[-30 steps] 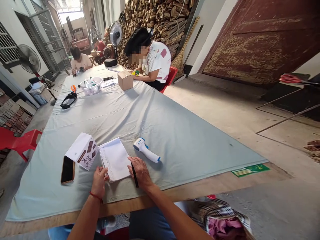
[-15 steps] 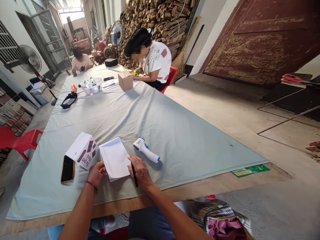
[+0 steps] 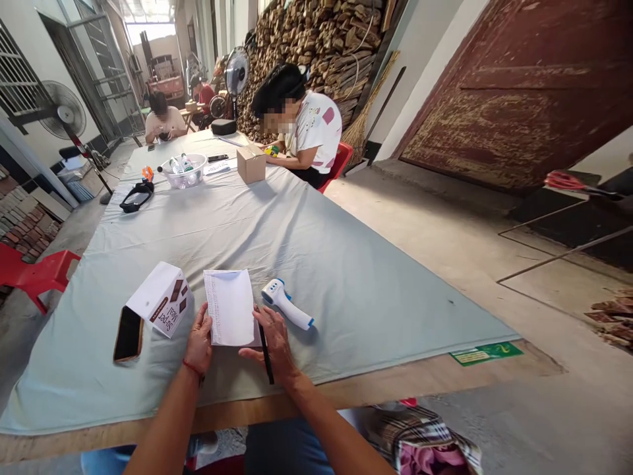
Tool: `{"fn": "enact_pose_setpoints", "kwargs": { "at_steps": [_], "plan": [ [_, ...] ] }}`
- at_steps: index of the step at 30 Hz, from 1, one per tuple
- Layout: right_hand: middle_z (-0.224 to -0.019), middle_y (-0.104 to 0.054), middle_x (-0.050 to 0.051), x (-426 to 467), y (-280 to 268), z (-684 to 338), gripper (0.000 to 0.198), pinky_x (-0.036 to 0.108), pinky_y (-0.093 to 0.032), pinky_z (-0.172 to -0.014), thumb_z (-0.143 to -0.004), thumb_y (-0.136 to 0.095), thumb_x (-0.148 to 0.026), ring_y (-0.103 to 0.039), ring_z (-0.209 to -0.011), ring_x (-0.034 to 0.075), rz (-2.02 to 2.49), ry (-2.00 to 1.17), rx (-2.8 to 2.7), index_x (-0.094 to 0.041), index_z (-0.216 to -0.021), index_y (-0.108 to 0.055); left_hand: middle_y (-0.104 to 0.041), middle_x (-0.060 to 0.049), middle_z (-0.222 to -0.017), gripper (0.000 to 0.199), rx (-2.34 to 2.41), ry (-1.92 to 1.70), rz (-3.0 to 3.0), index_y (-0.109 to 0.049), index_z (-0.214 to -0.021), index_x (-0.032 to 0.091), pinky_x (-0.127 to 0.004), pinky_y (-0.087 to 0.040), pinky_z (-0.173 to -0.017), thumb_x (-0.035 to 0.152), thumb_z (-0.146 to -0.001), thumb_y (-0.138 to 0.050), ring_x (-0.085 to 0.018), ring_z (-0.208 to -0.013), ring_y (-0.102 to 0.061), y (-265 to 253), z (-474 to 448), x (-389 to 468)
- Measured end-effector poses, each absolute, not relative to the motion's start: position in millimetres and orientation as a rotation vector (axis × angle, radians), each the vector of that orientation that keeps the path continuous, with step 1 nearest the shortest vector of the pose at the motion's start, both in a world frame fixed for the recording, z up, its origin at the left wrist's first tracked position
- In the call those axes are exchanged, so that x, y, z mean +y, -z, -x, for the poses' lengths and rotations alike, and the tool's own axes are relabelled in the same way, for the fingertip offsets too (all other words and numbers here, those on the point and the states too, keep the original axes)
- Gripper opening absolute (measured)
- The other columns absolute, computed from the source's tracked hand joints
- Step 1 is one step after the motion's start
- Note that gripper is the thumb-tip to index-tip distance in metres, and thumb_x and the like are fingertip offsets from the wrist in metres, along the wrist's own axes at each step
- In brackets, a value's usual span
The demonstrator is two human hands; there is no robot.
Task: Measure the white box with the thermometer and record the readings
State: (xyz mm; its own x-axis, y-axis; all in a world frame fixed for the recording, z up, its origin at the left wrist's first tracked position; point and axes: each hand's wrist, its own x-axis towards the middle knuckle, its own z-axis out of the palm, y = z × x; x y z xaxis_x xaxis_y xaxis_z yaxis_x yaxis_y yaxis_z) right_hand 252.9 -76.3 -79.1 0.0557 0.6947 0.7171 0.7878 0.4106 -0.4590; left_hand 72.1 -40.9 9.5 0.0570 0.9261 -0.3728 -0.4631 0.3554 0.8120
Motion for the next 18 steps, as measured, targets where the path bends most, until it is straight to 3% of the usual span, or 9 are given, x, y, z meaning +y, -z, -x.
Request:
{"fn": "enact_pose_setpoints", "kwargs": {
  "at_steps": [4,8,11,14,18],
  "plan": [
    [-0.139,-0.060,0.017,-82,75,-250,0.056,0.059,-0.035,-0.113,-0.089,-0.064,-0.050,-0.049,-0.137,0.035,1.347,0.189,-1.651,-0.021,-0.135,-0.051,-0.075,-0.005,-0.108,0.073,1.016,-1.180,-0.594,-0.060,-0.131,0.023,-0.030,-0.056,-0.089,0.028,-0.064,-0.087,-0.021,-0.102,-0.071,1,-82,-45],
    [-0.141,-0.060,0.012,-91,71,-245,0.044,0.059,-0.027,-0.118,-0.092,-0.063,-0.040,-0.044,-0.142,0.031,1.265,0.305,-1.660,-0.025,-0.132,-0.053,-0.077,-0.005,-0.093,0.056,1.092,-1.216,-0.610,-0.072,-0.102,0.016,-0.030,-0.056,-0.080,0.031,-0.052,-0.092,-0.021,-0.087,-0.071,11,-89,-48],
    [-0.133,-0.068,0.006,-98,66,-239,0.031,0.058,-0.020,-0.121,-0.094,-0.061,-0.034,-0.049,-0.139,0.027,1.227,0.277,-1.788,-0.030,-0.125,-0.059,-0.075,-0.004,-0.079,0.044,1.200,-1.236,-0.638,-0.072,-0.082,0.014,-0.027,-0.054,-0.069,0.034,-0.049,-0.092,-0.017,-0.071,-0.067,13,-87,-57],
    [-0.127,-0.071,0.007,-102,61,-236,0.027,0.055,-0.033,-0.116,-0.094,-0.061,-0.032,-0.059,-0.128,0.026,1.111,0.162,-1.881,-0.028,-0.121,-0.063,-0.070,-0.001,-0.069,0.041,1.279,-1.288,-0.677,-0.068,-0.071,0.014,-0.024,-0.051,-0.061,0.038,-0.049,-0.093,-0.012,-0.062,-0.061,11,-80,-71],
    [-0.113,-0.076,0.009,-103,60,-235,0.020,0.038,-0.057,-0.090,-0.096,-0.057,-0.026,-0.070,-0.106,0.021,0.937,-0.123,-1.908,-0.024,-0.112,-0.069,-0.060,0.004,-0.061,0.053,1.290,-1.269,-0.604,-0.061,-0.069,0.015,-0.019,-0.043,-0.048,0.054,-0.047,-0.091,-0.008,-0.051,-0.053,10,-70,-87]
  ]
}}
